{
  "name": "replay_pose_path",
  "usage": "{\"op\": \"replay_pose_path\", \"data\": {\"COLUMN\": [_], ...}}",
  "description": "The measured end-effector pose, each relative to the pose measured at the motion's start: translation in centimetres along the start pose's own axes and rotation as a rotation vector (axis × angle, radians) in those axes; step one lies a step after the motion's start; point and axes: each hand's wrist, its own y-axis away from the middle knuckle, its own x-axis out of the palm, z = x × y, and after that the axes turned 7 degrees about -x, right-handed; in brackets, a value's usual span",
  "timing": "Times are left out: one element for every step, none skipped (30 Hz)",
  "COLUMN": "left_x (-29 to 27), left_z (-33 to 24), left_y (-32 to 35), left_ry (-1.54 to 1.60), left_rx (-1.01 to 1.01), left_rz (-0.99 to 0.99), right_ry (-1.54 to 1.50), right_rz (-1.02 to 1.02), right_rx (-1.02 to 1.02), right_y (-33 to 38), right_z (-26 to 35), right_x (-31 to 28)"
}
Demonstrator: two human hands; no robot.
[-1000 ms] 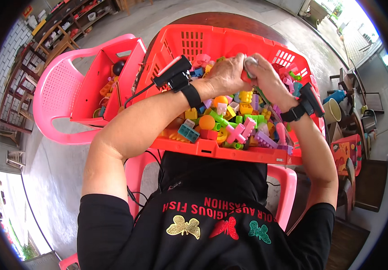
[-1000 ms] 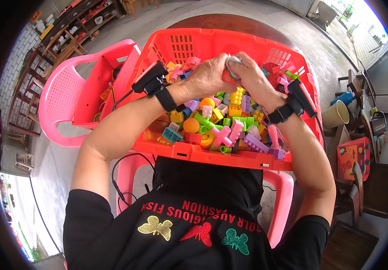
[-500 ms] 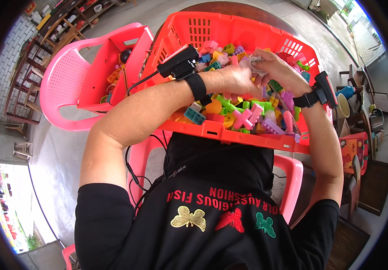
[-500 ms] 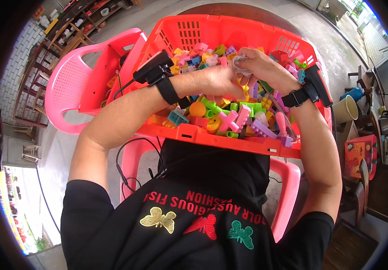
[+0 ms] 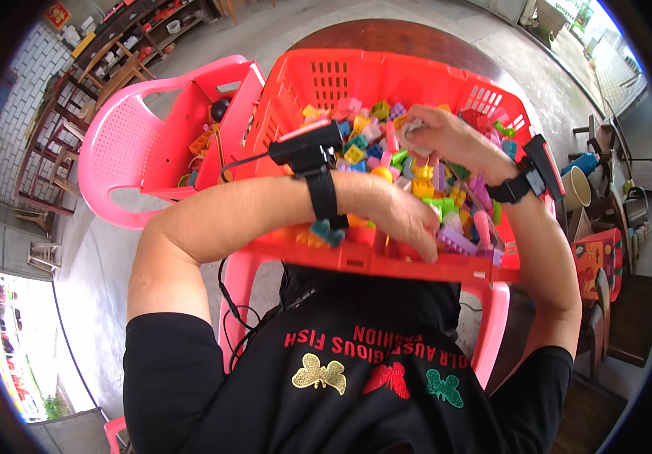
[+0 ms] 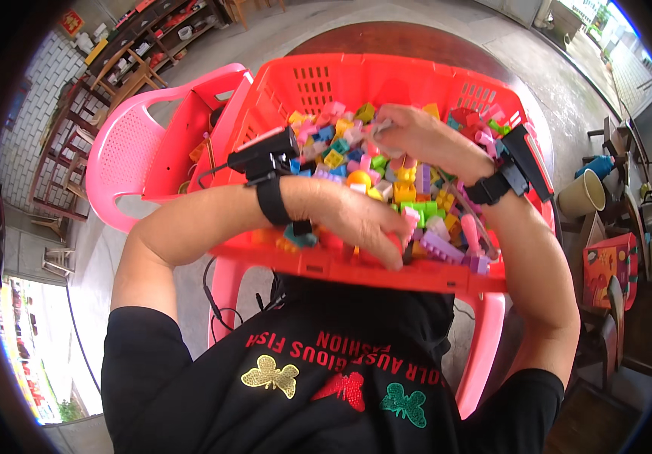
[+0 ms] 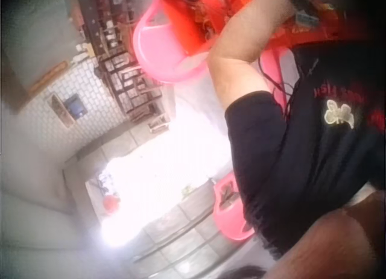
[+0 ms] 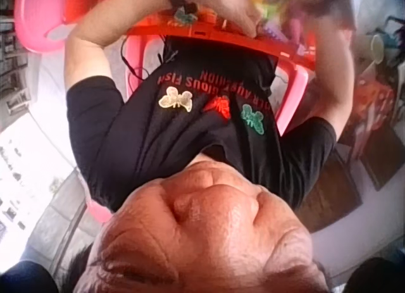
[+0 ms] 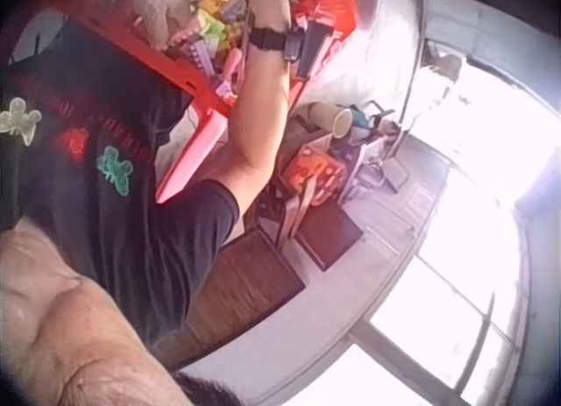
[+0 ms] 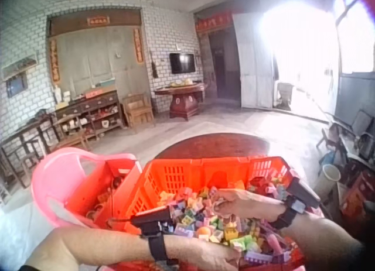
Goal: Assembling or sorting colorful plastic toy blocks inside a red basket.
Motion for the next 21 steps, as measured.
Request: {"op": "replay_pose_path", "data": {"left_x": [0.4,1.5,2.1,2.5,2.6,2.9,2.9,2.9,2.6,2.4,2.2,1.9,1.7,1.2,0.8,0.4,0.1,-0.2,-0.4,-0.6,-0.9], "left_z": [-0.8,-0.4,-0.7,-1.0,-1.7,-2.0,-2.3,-2.3,-2.1,-2.0,-2.2,-2.5,-2.8,-3.2,-3.5,-3.7,-3.6,-4.0,-4.1,-3.3,-2.2], "left_y": [0.5,0.3,0.4,0.6,0.6,0.9,1.2,1.2,1.0,0.9,1.6,2.4,3.3,4.1,4.9,5.5,5.8,6.1,6.4,5.6,4.9], "left_ry": [0.045,0.082,0.111,0.169,0.143,0.129,0.116,0.105,0.101,0.097,0.092,0.155,0.218,0.206,0.219,0.233,0.227,0.235,0.258,0.204,0.192], "left_rx": [-0.025,0.046,0.127,0.091,0.092,0.098,0.103,0.106,0.104,0.101,0.097,0.113,0.128,0.129,0.111,0.092,0.094,0.078,0.048,0.176,0.184], "left_rz": [0.06,0.104,0.161,0.254,0.322,0.31,0.296,0.29,0.283,0.275,0.262,0.232,0.2,0.191,0.063,-0.066,-0.073,-0.148,-0.233,-0.28,-0.282], "right_ry": [-0.002,-0.03,0.049,0.112,0.178,0.189,0.251,0.314,0.323,0.397,0.47,0.431,0.441,0.448,0.449,0.26,0.268,0.216,0.153,0.077,0.034], "right_rz": [0.046,0.104,0.159,0.202,0.237,0.235,0.306,0.372,0.365,0.312,0.265,0.205,0.205,0.061,-0.082,-0.07,-0.072,-0.076,-0.064,0.007,-0.024], "right_rx": [-0.002,0.005,0.014,-0.023,-0.05,-0.055,-0.139,-0.217,-0.217,-0.303,-0.399,-0.381,-0.394,-0.425,-0.455,-0.384,-0.389,-0.397,-0.418,-0.493,-0.344], "right_y": [0.4,0.3,0.7,1.3,2.3,2.9,3.2,3.7,4.1,4.4,4.4,4.4,4.2,3.9,3.6,2.8,2.7,3.7,4.1,4.4,5.1], "right_z": [0.7,0.6,1.2,2.0,2.5,2.5,2.2,1.9,1.5,1.1,1.2,2.3,2.4,2.2,1.6,0.1,-1.4,-2.6,-4.4,-7.5,-7.5], "right_x": [0.2,0.9,1.3,1.7,1.9,2.2,2.7,3.1,3.4,3.7,3.9,3.9,3.9,3.9,4.0,3.6,3.3,2.9,3.1,4.0,5.1]}}
